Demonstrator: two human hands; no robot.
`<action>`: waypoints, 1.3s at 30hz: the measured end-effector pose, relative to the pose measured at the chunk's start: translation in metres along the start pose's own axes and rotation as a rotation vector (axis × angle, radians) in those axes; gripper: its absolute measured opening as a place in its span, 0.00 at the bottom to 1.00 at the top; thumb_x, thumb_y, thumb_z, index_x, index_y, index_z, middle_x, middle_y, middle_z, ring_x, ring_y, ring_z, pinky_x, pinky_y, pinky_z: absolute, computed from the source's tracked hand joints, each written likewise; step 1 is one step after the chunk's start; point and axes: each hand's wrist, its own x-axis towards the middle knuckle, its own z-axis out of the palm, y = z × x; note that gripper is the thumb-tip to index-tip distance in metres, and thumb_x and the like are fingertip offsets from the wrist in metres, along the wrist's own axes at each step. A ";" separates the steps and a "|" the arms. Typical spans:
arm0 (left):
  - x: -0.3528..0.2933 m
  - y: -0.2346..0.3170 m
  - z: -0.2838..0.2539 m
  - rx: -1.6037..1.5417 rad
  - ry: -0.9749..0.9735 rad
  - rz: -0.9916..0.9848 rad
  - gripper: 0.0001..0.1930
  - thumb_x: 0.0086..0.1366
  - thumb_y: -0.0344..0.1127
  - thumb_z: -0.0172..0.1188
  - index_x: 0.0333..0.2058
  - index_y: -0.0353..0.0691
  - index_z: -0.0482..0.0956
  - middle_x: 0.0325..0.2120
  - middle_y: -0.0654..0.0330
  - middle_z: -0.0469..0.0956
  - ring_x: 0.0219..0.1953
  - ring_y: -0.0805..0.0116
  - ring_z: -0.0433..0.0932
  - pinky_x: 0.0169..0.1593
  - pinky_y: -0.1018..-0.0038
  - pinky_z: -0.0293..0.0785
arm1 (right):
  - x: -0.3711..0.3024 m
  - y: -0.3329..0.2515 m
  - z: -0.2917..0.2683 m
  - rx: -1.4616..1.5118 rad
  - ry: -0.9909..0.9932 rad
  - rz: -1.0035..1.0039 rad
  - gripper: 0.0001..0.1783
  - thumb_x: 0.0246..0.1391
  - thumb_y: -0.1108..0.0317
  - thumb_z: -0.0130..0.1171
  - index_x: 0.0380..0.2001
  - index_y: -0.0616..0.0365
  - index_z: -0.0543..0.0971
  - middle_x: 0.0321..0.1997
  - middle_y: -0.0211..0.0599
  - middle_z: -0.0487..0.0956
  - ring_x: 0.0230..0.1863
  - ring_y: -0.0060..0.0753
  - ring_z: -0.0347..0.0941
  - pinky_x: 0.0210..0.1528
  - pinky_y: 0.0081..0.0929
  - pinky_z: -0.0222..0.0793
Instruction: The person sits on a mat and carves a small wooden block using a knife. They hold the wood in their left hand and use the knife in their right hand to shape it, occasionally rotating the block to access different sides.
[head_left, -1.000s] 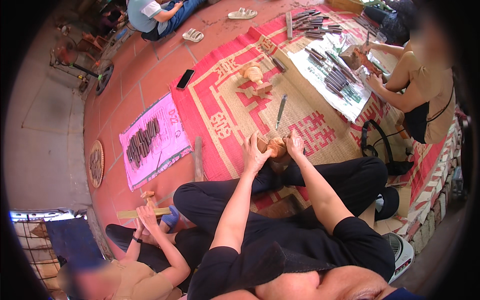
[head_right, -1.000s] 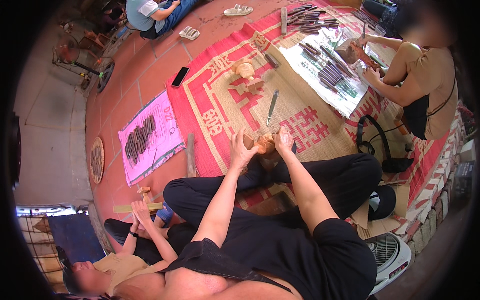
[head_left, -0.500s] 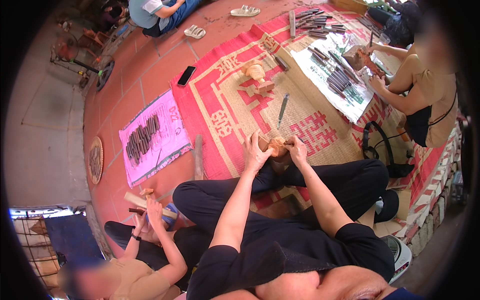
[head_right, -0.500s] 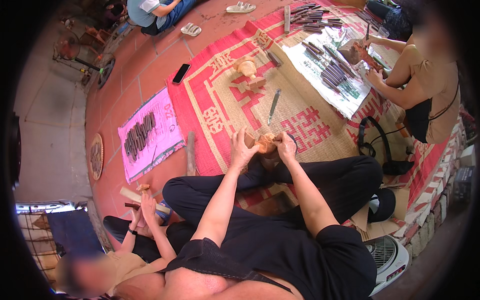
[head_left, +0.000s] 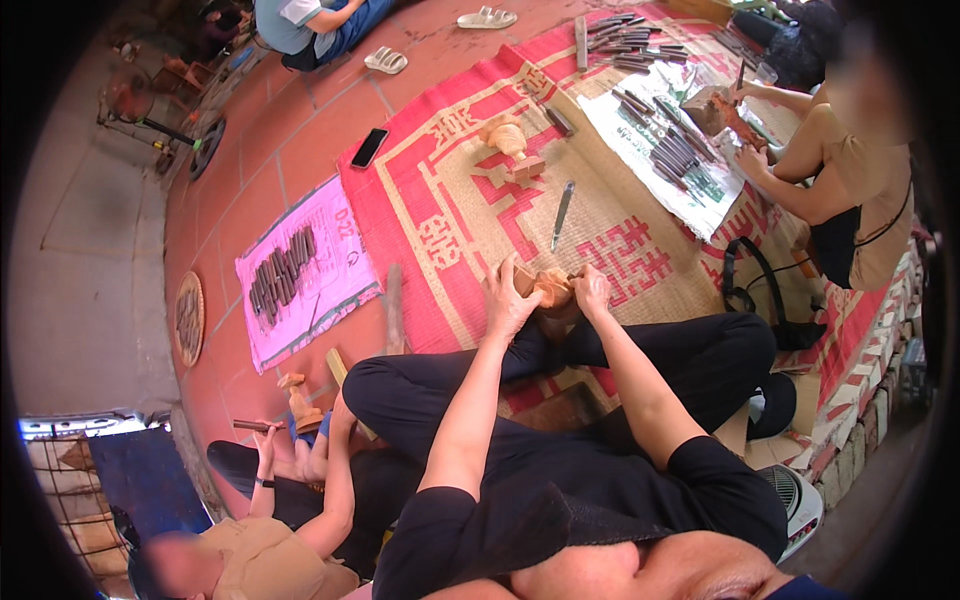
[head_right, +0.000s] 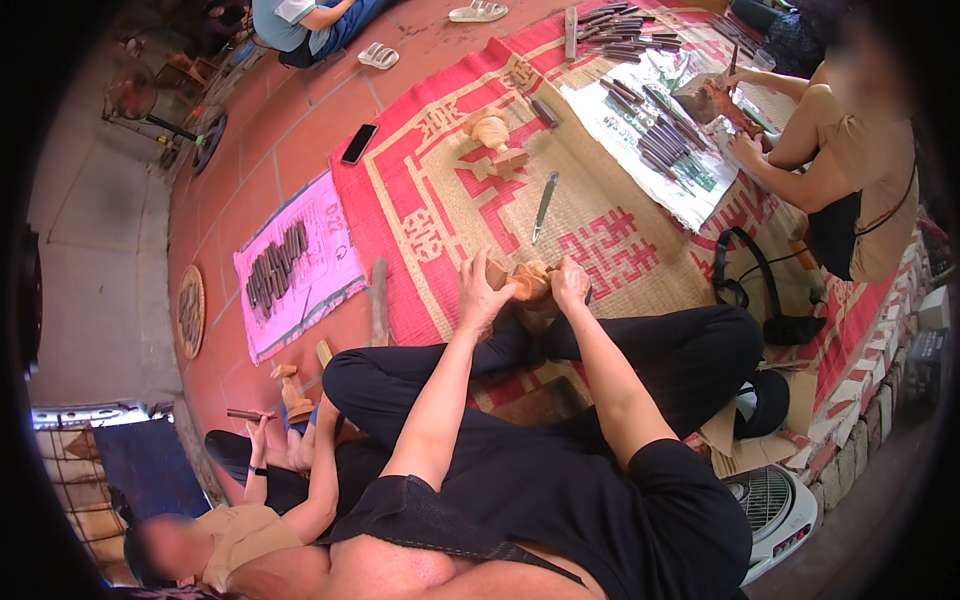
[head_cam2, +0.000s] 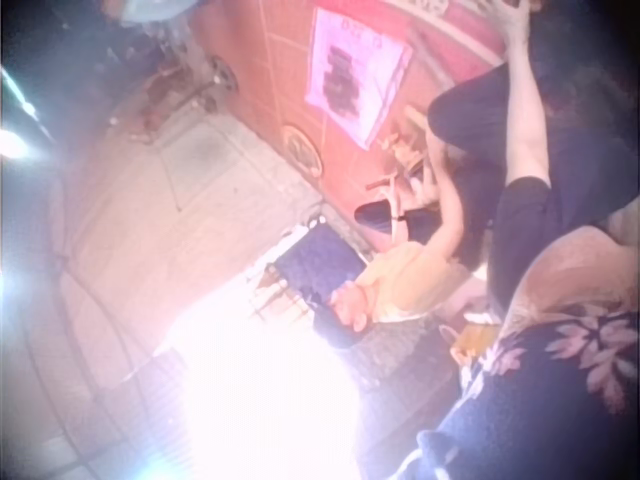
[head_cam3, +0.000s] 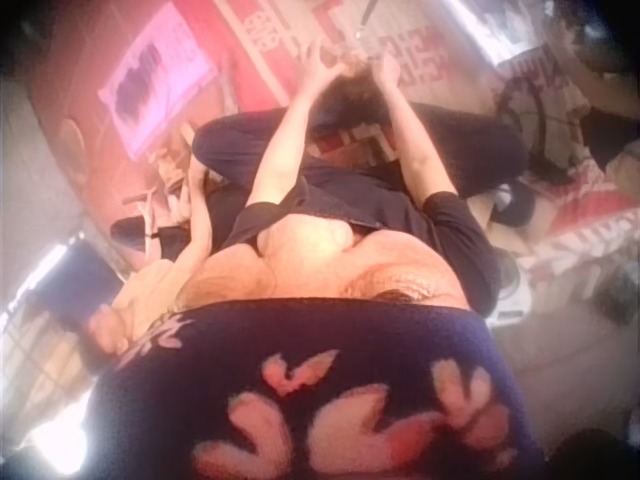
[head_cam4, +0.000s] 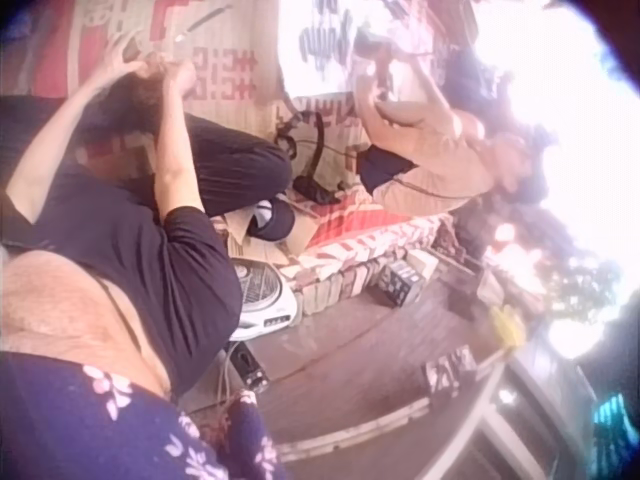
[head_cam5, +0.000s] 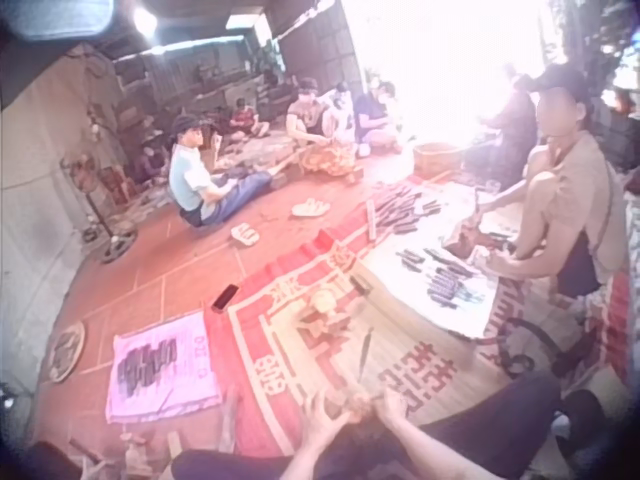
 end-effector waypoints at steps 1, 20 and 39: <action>-0.001 0.000 0.001 0.009 0.003 0.004 0.42 0.43 0.41 0.68 0.60 0.46 0.61 0.47 0.50 0.64 0.51 0.47 0.65 0.57 0.57 0.63 | 0.002 0.002 -0.002 0.028 0.012 -0.011 0.13 0.41 0.60 0.61 0.29 0.55 0.81 0.35 0.47 0.81 0.42 0.51 0.77 0.45 0.43 0.71; -0.001 -0.013 0.007 0.003 0.004 0.030 0.42 0.43 0.41 0.69 0.59 0.45 0.61 0.48 0.49 0.64 0.52 0.46 0.65 0.56 0.55 0.63 | -0.016 -0.006 0.005 -0.033 -0.010 -0.111 0.19 0.39 0.56 0.65 0.31 0.58 0.80 0.37 0.48 0.80 0.41 0.51 0.77 0.46 0.43 0.71; -0.001 -0.005 0.005 0.052 -0.006 0.041 0.41 0.44 0.42 0.67 0.59 0.45 0.61 0.47 0.49 0.64 0.52 0.46 0.65 0.57 0.55 0.63 | 0.003 -0.007 0.004 0.013 0.037 -0.010 0.12 0.43 0.65 0.56 0.30 0.60 0.80 0.38 0.53 0.79 0.41 0.56 0.77 0.43 0.46 0.73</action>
